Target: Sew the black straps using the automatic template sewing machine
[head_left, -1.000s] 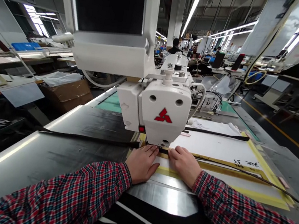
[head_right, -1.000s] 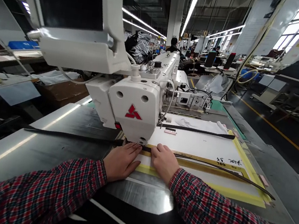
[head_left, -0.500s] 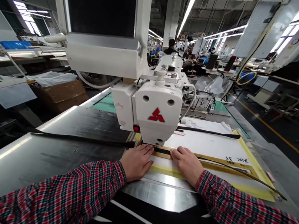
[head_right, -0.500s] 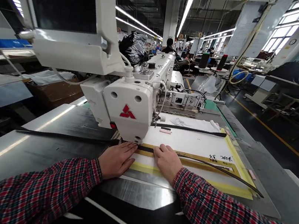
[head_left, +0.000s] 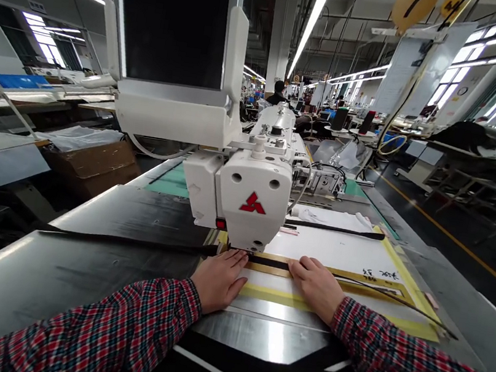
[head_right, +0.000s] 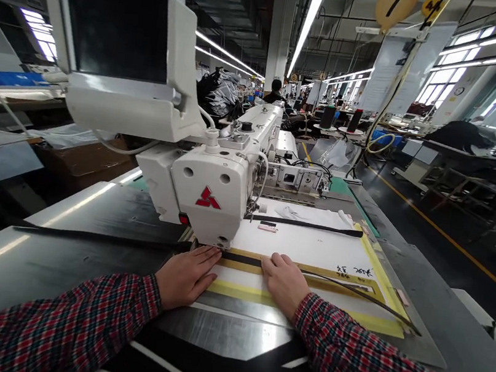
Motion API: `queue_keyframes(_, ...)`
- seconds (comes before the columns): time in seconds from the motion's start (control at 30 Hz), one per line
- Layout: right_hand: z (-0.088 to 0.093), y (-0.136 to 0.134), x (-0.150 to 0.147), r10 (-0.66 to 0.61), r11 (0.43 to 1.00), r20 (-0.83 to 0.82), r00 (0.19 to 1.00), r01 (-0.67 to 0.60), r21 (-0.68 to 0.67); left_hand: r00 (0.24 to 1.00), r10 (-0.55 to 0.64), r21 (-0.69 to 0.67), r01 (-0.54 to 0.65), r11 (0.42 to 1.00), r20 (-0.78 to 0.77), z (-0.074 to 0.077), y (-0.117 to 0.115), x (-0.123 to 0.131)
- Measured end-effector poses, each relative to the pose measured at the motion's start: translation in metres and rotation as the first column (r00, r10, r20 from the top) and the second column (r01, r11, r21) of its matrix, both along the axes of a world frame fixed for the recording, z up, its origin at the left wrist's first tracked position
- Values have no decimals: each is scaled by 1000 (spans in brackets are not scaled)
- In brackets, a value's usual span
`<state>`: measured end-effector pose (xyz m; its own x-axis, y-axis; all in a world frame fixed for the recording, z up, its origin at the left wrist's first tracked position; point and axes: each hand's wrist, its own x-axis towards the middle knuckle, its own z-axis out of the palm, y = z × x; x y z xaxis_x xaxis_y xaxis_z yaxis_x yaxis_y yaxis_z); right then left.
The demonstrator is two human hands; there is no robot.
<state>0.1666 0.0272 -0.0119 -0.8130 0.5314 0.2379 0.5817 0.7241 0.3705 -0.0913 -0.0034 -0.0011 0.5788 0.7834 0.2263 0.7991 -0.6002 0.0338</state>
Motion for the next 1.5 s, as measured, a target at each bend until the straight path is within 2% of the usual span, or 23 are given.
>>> queue_keyframes(0.33, -3, 2, 7, 10, 999, 19, 1000, -11, 40, 999, 30, -9, -30, 1000, -43, 0, -2, -1)
queue_keyframes(0.6, -5, 3, 4, 64, 996, -7, 998, -63, 59, 998, 56, -52, -57, 997, -30, 5, -5, -3)
queue_keyframes(0.9, -4, 3, -23, 95, 993, -47, 994, -91, 73, 998, 52, -18, -52, 998, -32, 3, -7, -31)
queue_keyframes(1.27, -8, 7, -54, 39, 999, -78, 996, -38, 19, 999, -37, 27, 38, 999, -28, 1, -3, -67)
queue_keyframes(1.5, 0, 1, -71, -6, 999, -42, 999, 4, -48, 998, -41, 7, 42, 999, -48, 4, -2, -81)
